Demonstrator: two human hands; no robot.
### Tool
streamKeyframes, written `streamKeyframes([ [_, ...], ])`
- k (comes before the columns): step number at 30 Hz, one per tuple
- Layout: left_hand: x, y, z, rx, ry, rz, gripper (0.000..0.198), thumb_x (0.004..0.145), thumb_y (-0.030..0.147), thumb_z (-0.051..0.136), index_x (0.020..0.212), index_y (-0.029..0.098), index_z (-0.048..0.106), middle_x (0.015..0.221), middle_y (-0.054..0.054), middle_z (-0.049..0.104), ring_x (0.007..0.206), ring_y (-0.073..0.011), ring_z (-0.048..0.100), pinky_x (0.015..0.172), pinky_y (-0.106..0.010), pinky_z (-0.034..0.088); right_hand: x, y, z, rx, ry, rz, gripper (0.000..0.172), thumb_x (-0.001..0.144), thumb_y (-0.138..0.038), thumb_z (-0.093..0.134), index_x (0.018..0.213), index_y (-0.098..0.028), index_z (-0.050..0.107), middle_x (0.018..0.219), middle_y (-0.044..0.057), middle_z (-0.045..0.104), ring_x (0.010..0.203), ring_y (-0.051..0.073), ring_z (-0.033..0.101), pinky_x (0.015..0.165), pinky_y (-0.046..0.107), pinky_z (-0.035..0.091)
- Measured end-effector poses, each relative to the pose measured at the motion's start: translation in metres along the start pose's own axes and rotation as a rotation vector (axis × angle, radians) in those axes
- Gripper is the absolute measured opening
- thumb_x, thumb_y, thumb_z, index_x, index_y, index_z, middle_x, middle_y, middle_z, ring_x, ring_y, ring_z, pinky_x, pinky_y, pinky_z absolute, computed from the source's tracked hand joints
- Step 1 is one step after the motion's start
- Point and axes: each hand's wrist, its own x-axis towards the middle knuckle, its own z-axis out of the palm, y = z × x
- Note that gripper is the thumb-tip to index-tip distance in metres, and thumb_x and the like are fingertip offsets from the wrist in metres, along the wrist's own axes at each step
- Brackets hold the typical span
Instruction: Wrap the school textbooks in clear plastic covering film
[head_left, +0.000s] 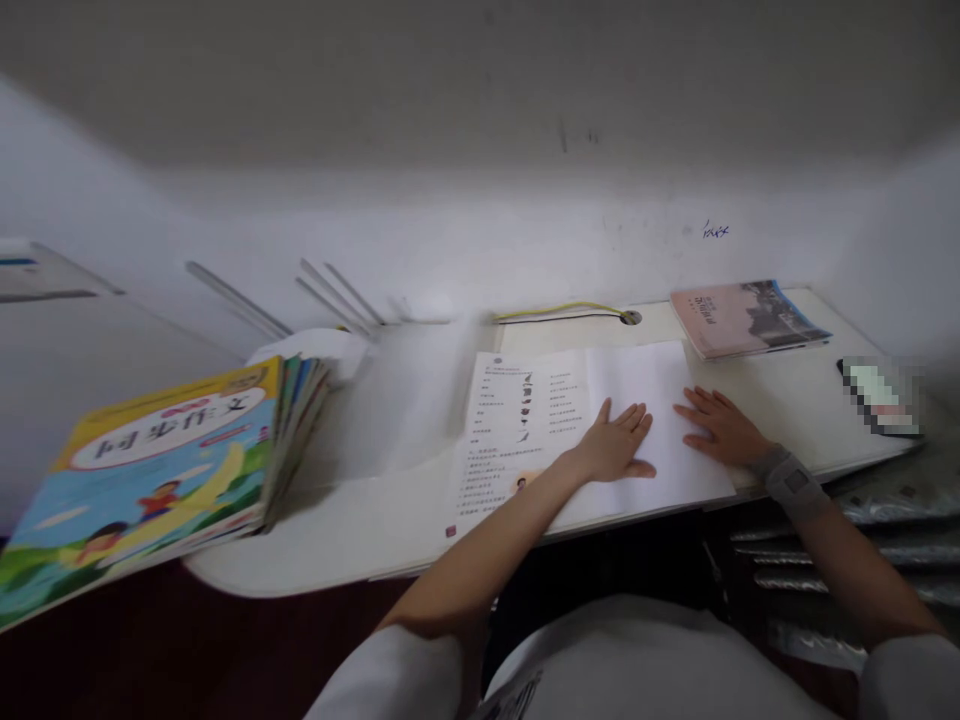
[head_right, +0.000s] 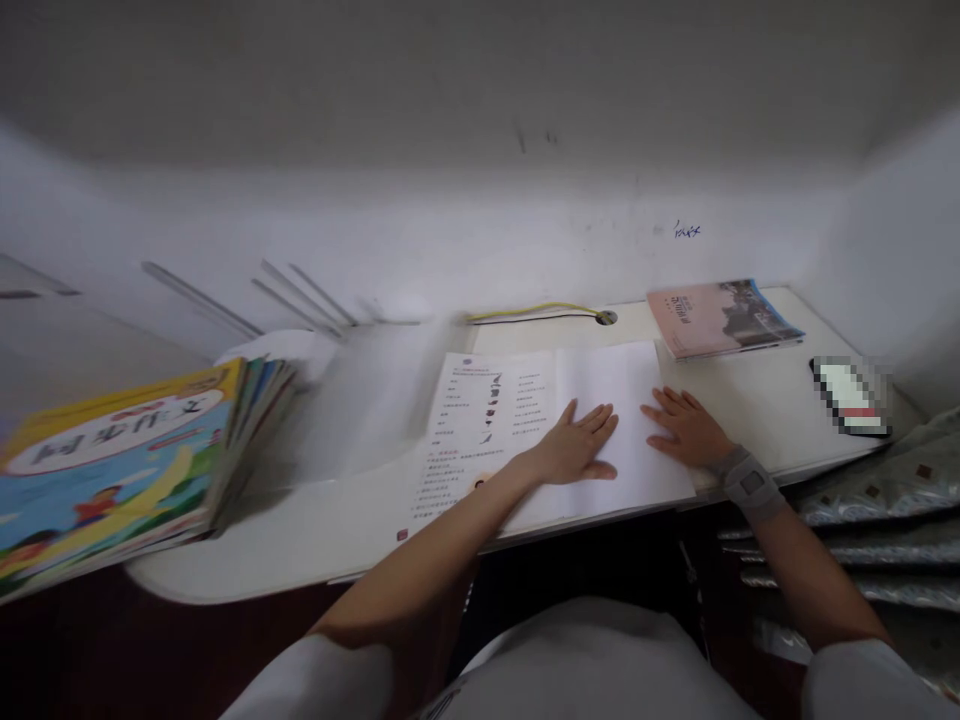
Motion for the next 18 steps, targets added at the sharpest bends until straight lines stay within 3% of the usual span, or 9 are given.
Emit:
streamKeyframes([
  [14,0.0017,-0.0044,-0.0034,-0.031,-0.021,0.053,0.086,0.083,0.069,0.030,0.146,0.012,0.016,0.152,-0.018,0.011,0.142,-0.0268,0.010,0.110,-0.056,0.004,-0.0006,0.0074,-0.0017,0.008,-0.022,-0.029,0.056,0.089,-0.049,0.041,0.138,-0.023,0.041,0.148,0.012,0.031,0.136,0.028,0.028,0.108,0.050,0.026],
  [18,0.0029,-0.0042,0.0020,-0.060,0.051,0.054,0.087,0.082,0.069,0.032,0.146,0.012,0.016,0.152,-0.019,0.012,0.141,-0.0279,0.012,0.109,-0.057,0.004,0.0070,0.0014,-0.0008,0.088,0.031,-0.085,0.052,0.089,-0.046,0.044,0.135,-0.021,0.046,0.144,0.012,0.039,0.136,0.027,0.029,0.109,0.049,0.026],
])
